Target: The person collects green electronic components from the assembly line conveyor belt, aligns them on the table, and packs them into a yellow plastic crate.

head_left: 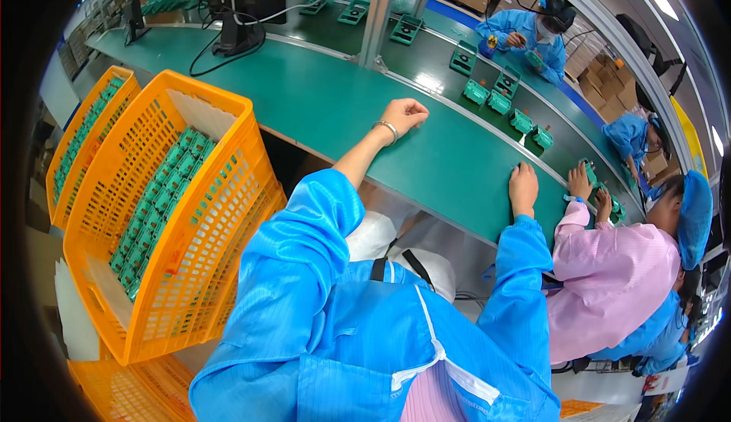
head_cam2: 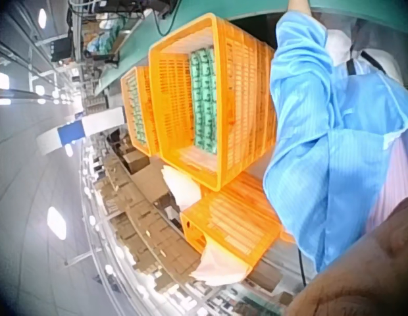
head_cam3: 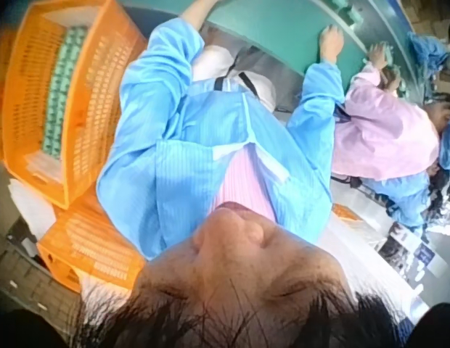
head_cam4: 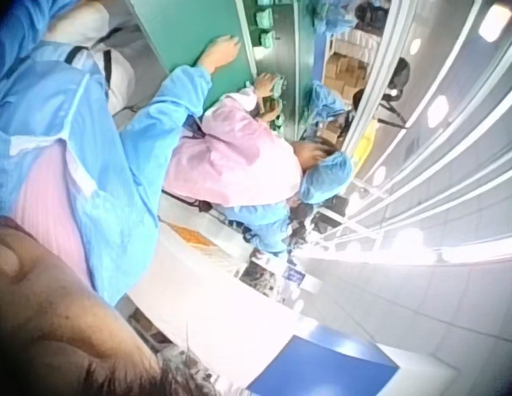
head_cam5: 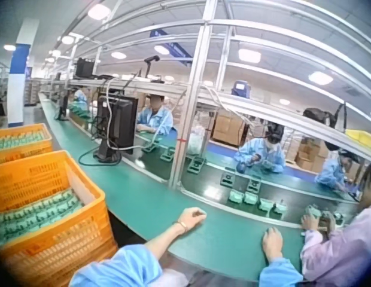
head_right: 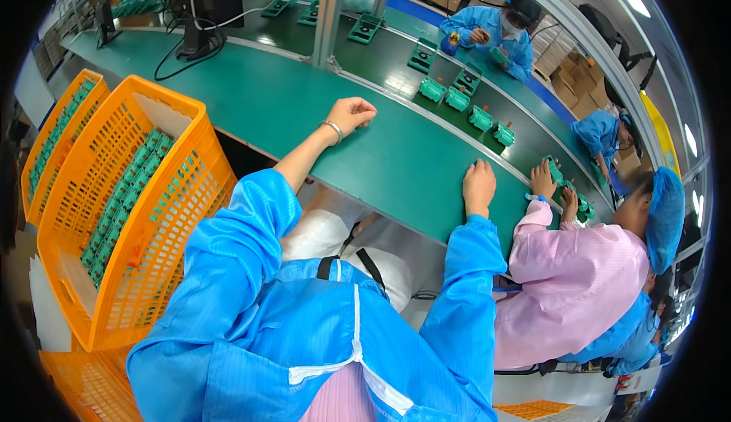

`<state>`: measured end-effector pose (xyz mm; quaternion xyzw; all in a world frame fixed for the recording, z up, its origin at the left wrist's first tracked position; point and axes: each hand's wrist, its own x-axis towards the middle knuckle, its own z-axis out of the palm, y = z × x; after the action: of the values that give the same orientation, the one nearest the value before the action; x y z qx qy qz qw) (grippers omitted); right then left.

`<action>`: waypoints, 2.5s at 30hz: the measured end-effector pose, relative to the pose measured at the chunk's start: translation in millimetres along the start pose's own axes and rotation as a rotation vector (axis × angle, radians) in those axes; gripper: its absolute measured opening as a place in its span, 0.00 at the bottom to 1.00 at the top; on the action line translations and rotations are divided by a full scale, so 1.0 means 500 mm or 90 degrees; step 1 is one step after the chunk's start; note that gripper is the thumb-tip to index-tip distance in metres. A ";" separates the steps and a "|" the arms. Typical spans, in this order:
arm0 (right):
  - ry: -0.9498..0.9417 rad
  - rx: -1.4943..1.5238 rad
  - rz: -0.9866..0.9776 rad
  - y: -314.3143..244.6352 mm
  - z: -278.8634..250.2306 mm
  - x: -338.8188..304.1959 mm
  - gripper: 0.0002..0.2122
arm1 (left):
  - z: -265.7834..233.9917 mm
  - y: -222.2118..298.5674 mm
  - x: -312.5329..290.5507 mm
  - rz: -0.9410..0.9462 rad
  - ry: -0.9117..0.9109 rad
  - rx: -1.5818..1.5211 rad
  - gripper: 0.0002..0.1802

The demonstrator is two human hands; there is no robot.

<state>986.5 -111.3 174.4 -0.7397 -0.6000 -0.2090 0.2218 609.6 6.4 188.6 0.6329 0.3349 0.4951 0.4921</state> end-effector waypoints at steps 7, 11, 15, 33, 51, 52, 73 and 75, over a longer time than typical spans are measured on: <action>-0.120 -0.010 0.048 0.028 -0.013 -0.012 0.22 | 0.003 0.012 -0.020 0.000 -0.012 -0.019 0.08; -0.187 -0.008 0.062 0.006 -0.035 -0.034 0.27 | -0.019 0.006 -0.032 -0.006 -0.033 -0.046 0.07; -0.246 0.003 0.070 -0.002 -0.059 -0.050 0.31 | -0.028 0.012 -0.040 -0.007 -0.057 -0.070 0.07; -0.259 0.004 0.114 -0.028 -0.102 -0.083 0.32 | -0.037 0.035 -0.058 -0.048 -0.114 -0.040 0.09; -0.227 0.003 0.113 -0.014 -0.122 -0.075 0.31 | 0.031 0.049 0.018 -0.015 -0.272 0.190 0.06; -0.238 -0.001 0.108 -0.014 -0.126 -0.077 0.32 | 0.046 0.041 0.037 -0.027 -0.294 0.166 0.06; -0.177 -0.147 0.281 -0.105 0.003 0.085 0.29 | 0.238 -0.005 0.161 -0.080 -0.620 -0.130 0.07; -0.079 -0.129 0.208 -0.110 0.012 0.099 0.23 | 0.242 -0.008 0.163 -0.087 -0.618 -0.140 0.07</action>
<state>942.4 -58.2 202.2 -0.8570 -0.4606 -0.1836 0.1401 748.7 46.5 205.8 0.7111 0.0536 0.1426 0.6864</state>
